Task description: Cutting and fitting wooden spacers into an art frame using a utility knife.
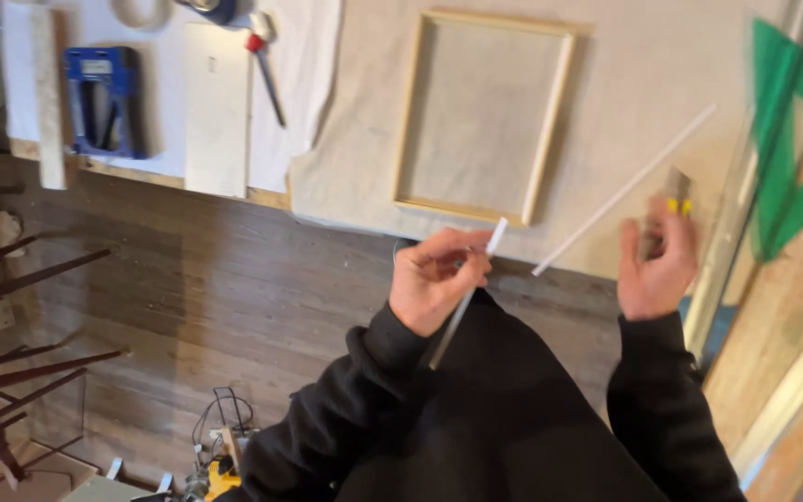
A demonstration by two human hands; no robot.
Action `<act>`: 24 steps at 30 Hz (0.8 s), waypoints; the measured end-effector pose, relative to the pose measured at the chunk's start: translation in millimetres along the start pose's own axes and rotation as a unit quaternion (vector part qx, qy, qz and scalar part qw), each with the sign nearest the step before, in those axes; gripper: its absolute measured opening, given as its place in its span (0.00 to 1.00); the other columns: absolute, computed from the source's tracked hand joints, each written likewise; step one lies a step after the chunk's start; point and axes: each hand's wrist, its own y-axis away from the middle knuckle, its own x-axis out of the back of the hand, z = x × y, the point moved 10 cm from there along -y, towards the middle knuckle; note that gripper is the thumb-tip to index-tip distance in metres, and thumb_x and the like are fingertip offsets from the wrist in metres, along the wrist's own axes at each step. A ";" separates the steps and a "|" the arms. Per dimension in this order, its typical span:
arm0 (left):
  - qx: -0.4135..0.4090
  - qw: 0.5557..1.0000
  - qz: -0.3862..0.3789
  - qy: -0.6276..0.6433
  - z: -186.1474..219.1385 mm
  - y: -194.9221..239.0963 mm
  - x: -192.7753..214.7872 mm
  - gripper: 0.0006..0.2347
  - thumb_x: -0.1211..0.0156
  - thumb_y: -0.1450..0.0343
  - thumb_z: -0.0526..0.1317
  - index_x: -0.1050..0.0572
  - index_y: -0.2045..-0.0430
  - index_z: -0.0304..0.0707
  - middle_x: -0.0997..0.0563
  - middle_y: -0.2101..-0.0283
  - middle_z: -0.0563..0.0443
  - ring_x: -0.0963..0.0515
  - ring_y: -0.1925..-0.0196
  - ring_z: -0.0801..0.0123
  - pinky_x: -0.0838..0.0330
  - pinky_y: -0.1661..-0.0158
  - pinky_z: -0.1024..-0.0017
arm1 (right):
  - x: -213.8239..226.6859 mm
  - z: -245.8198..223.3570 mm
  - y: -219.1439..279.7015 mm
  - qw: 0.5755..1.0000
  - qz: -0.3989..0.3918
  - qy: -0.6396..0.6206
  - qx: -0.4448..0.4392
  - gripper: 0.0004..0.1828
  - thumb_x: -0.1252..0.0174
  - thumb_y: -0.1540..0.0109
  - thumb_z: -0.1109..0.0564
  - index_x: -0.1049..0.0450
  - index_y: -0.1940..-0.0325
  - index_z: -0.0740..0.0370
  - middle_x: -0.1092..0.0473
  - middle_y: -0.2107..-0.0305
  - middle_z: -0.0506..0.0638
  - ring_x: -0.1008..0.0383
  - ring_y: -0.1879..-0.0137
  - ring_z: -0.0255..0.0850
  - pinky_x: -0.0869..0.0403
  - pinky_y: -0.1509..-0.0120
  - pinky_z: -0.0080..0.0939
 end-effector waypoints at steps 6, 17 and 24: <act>-0.093 0.990 0.098 -0.051 24.9 20.7 52.9 0.11 0.30 0.30 0.26 0.15 0.54 0.29 0.15 0.63 0.42 0.12 0.63 0.64 0.11 0.65 0.71 | -92.9 -176.0 4.4 0.897 -0.237 -0.350 -0.129 0.11 0.37 0.30 0.60 0.17 0.46 0.67 0.18 0.60 0.60 0.15 0.55 0.45 0.14 0.57 0.42; -0.147 0.971 0.188 -0.030 78.1 103.9 212.5 0.07 0.27 0.28 0.32 0.14 0.57 0.34 0.15 0.70 0.46 0.13 0.70 0.70 0.16 0.69 0.78 | -205.5 -350.8 74.1 0.913 -0.220 -0.343 0.000 0.09 0.36 0.27 0.61 0.19 0.53 0.74 0.21 0.67 0.61 0.21 0.64 0.41 0.16 0.65 0.39; -0.171 0.965 0.200 -0.008 105.4 142.7 303.5 0.06 0.28 0.27 0.32 0.14 0.57 0.33 0.15 0.69 0.46 0.12 0.67 0.67 0.16 0.68 0.76 | -259.7 -441.0 129.7 0.919 -0.213 -0.332 0.020 0.07 0.37 0.27 0.66 0.21 0.48 0.77 0.22 0.65 0.63 0.20 0.65 0.40 0.17 0.64 0.38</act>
